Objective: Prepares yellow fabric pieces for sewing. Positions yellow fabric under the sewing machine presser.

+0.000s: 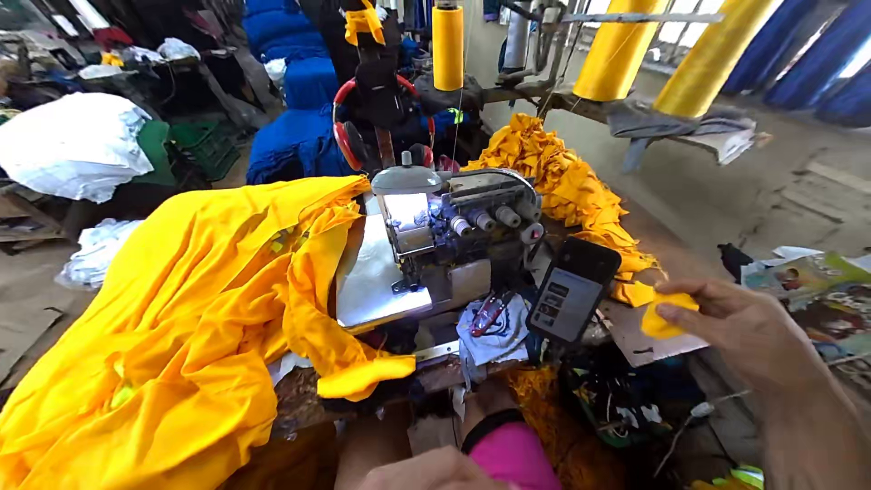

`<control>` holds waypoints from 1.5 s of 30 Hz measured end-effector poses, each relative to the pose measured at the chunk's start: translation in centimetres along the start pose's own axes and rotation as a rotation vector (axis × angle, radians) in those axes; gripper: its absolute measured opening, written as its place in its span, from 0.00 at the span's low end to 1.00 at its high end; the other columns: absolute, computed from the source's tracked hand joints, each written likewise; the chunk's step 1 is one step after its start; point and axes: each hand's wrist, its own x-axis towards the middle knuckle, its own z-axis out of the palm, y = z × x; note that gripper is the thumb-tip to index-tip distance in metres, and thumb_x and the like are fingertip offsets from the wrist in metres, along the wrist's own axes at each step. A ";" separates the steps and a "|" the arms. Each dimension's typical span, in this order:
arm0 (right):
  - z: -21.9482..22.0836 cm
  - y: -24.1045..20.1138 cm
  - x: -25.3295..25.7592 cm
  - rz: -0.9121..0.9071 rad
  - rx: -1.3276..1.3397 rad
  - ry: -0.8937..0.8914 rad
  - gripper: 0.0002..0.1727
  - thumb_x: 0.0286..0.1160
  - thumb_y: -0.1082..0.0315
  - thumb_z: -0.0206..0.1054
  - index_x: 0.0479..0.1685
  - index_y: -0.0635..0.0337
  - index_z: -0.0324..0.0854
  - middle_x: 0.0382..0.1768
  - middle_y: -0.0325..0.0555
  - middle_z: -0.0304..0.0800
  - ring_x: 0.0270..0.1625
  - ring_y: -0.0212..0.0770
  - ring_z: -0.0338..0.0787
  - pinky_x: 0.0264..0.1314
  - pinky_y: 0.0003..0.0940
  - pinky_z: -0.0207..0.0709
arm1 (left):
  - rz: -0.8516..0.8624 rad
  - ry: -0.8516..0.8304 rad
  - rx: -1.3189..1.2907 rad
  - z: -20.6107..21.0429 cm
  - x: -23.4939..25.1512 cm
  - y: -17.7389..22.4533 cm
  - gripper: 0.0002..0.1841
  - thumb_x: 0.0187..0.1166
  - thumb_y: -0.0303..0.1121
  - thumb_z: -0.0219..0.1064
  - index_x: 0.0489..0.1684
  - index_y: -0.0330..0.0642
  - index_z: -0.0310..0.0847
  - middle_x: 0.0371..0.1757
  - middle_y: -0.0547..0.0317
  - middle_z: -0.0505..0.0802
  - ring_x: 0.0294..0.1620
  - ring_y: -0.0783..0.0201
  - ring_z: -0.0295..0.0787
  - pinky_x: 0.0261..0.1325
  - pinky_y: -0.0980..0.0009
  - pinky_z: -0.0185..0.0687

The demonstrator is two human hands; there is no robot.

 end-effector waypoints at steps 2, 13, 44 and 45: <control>3.0 -2.2 -2.4 -0.149 0.094 -0.230 0.10 0.72 0.52 0.76 0.45 0.42 0.91 0.42 0.29 0.93 0.40 0.26 0.92 0.41 0.24 0.89 | -0.073 0.018 -0.010 1.7 0.0 -2.2 0.14 0.88 0.33 0.62 0.56 0.32 0.88 0.56 0.43 0.90 0.55 0.64 0.89 0.58 0.70 0.87; 13.5 -6.7 -10.3 -0.115 0.278 -0.608 0.10 0.76 0.71 0.72 0.50 0.63 0.93 0.38 0.47 0.88 0.40 0.30 0.85 0.42 0.21 0.81 | -0.273 -0.141 -0.005 0.3 -2.8 -5.4 0.11 0.80 0.37 0.72 0.38 0.36 0.90 0.37 0.54 0.91 0.45 0.62 0.87 0.56 0.59 0.80; 22.4 -6.5 -12.0 -0.154 0.319 -0.107 0.12 0.77 0.64 0.74 0.51 0.62 0.93 0.47 0.43 0.92 0.48 0.31 0.92 0.50 0.23 0.91 | -0.371 0.348 -0.201 3.3 -5.0 -6.9 0.11 0.84 0.24 0.63 0.54 0.31 0.89 0.52 0.54 0.94 0.47 0.70 0.94 0.53 0.75 0.92; 22.4 -6.4 -11.9 -0.170 0.309 -0.099 0.12 0.77 0.65 0.74 0.51 0.62 0.93 0.46 0.43 0.92 0.48 0.30 0.92 0.50 0.22 0.91 | -0.346 0.322 -0.183 3.2 -5.1 -6.9 0.12 0.86 0.24 0.61 0.56 0.30 0.89 0.53 0.53 0.93 0.46 0.70 0.94 0.52 0.74 0.93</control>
